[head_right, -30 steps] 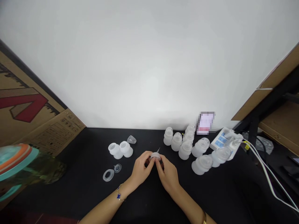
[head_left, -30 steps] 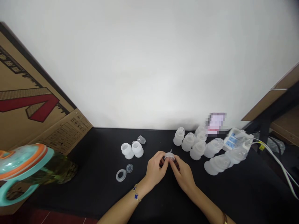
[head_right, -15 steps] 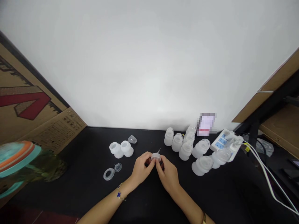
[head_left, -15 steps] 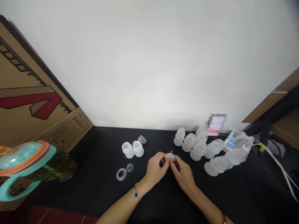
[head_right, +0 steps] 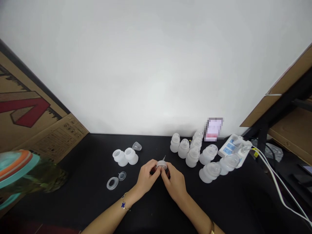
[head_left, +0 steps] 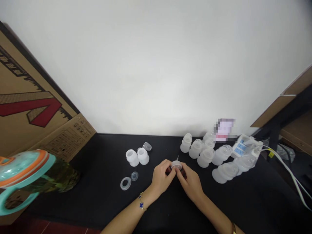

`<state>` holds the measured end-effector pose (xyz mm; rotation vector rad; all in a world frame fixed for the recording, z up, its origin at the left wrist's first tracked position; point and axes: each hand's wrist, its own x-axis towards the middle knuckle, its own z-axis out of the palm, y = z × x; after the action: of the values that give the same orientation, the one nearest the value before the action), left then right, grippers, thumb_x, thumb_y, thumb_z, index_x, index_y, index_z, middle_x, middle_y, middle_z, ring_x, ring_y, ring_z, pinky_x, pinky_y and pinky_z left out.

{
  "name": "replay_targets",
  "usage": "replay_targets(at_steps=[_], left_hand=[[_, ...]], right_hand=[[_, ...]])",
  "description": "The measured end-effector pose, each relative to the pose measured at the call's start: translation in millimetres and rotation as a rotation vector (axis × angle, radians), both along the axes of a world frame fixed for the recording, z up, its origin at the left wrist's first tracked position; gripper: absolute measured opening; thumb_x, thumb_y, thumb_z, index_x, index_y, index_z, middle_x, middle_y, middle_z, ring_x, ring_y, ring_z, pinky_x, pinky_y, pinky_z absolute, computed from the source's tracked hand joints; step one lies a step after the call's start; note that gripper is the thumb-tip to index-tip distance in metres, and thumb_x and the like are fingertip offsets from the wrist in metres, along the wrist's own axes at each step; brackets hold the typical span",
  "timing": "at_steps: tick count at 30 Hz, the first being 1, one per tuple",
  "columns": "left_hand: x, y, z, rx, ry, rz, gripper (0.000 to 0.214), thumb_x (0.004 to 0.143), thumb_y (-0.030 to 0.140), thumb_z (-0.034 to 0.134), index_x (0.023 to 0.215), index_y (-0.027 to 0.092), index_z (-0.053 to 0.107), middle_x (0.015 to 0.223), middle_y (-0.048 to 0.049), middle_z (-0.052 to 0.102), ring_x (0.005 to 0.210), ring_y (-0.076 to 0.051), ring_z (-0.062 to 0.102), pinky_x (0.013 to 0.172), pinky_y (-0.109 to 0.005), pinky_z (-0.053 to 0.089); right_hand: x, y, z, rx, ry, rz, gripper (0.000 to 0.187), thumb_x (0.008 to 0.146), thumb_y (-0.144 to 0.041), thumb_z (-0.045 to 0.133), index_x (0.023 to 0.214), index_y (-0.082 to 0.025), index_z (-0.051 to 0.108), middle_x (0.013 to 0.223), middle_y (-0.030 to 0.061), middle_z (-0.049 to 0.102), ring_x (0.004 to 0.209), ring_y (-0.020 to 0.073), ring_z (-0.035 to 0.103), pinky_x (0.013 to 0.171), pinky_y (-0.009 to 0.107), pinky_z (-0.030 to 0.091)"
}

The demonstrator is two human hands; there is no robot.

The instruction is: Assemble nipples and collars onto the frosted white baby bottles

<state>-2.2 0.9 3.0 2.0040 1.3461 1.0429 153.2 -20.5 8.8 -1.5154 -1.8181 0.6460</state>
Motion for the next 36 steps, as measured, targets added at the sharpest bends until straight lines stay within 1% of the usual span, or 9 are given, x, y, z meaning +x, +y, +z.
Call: replay_targets(at_steps=[3,6,11,17,23,30,36], left_hand=[[-0.4,-0.3,0.1,0.006,0.000,-0.005,0.016,0.090,0.023,0.052,0.076,0.019,0.058,0.072,0.0021,0.053,0.064,-0.012,0.052,0.062,-0.024,0.038],[-0.5,-0.6,0.4,0.004,0.010,-0.011,0.015,0.090,0.022,0.052,0.076,0.019,0.058,0.073,0.0022,0.054,0.064,-0.012,0.052,0.061,-0.024,0.037],[0.1,0.0,1.9,0.017,0.041,0.011,0.020,0.088,0.022,0.054,0.068,0.019,0.053,0.068,0.0026,0.051,0.063,-0.012,0.050,0.061,-0.024,0.036],[0.2,0.9,2.9,0.010,0.038,0.007,0.023,0.088,0.022,0.053,0.066,0.019,0.050,0.067,0.0027,0.049,0.062,-0.012,0.049,0.060,-0.024,0.036],[-0.1,1.8,0.8,0.016,0.018,0.008,0.021,0.087,0.022,0.055,0.066,0.019,0.052,0.067,0.0028,0.050,0.062,-0.012,0.049,0.060,-0.023,0.036],[0.3,1.0,3.3,0.022,0.000,0.011,0.020,0.084,0.018,0.056,0.065,0.019,0.053,0.066,0.0028,0.050,0.061,-0.012,0.049,0.059,-0.023,0.037],[0.4,1.0,3.7,0.005,0.006,0.012,0.020,0.085,0.019,0.055,0.064,0.019,0.052,0.066,0.0023,0.051,0.060,-0.012,0.049,0.059,-0.024,0.037]], right_hand=[[0.1,-0.3,3.2,-0.014,0.013,0.001,0.026,0.097,-0.043,0.043,0.104,-0.025,0.062,0.074,-0.0014,0.067,0.062,0.0165,0.062,0.055,0.025,0.045],[0.5,-0.4,4.6,-0.022,0.011,-0.004,0.024,0.096,-0.042,0.046,0.103,-0.025,0.061,0.075,-0.0013,0.067,0.063,0.0162,0.063,0.056,0.025,0.046],[0.6,-0.2,1.7,-0.003,-0.005,0.001,0.028,0.097,-0.045,0.043,0.101,-0.025,0.062,0.073,-0.0007,0.067,0.061,0.0164,0.062,0.054,0.025,0.044],[0.9,-0.3,0.8,-0.029,0.000,0.011,0.029,0.097,-0.045,0.042,0.103,-0.025,0.061,0.075,-0.0003,0.067,0.062,0.0169,0.062,0.056,0.026,0.044],[1.1,0.3,-1.0,-0.026,0.010,0.009,0.029,0.097,-0.047,0.042,0.103,-0.025,0.061,0.076,0.0007,0.068,0.063,0.0175,0.062,0.055,0.027,0.045],[1.4,0.3,-0.6,-0.031,-0.020,0.002,0.026,0.096,-0.046,0.045,0.100,-0.025,0.061,0.073,-0.0010,0.066,0.061,0.0167,0.062,0.054,0.026,0.043],[1.2,0.7,-1.7,-0.012,-0.025,-0.007,0.027,0.096,-0.046,0.046,0.097,-0.025,0.062,0.071,-0.0012,0.066,0.060,0.0162,0.062,0.052,0.024,0.043]])
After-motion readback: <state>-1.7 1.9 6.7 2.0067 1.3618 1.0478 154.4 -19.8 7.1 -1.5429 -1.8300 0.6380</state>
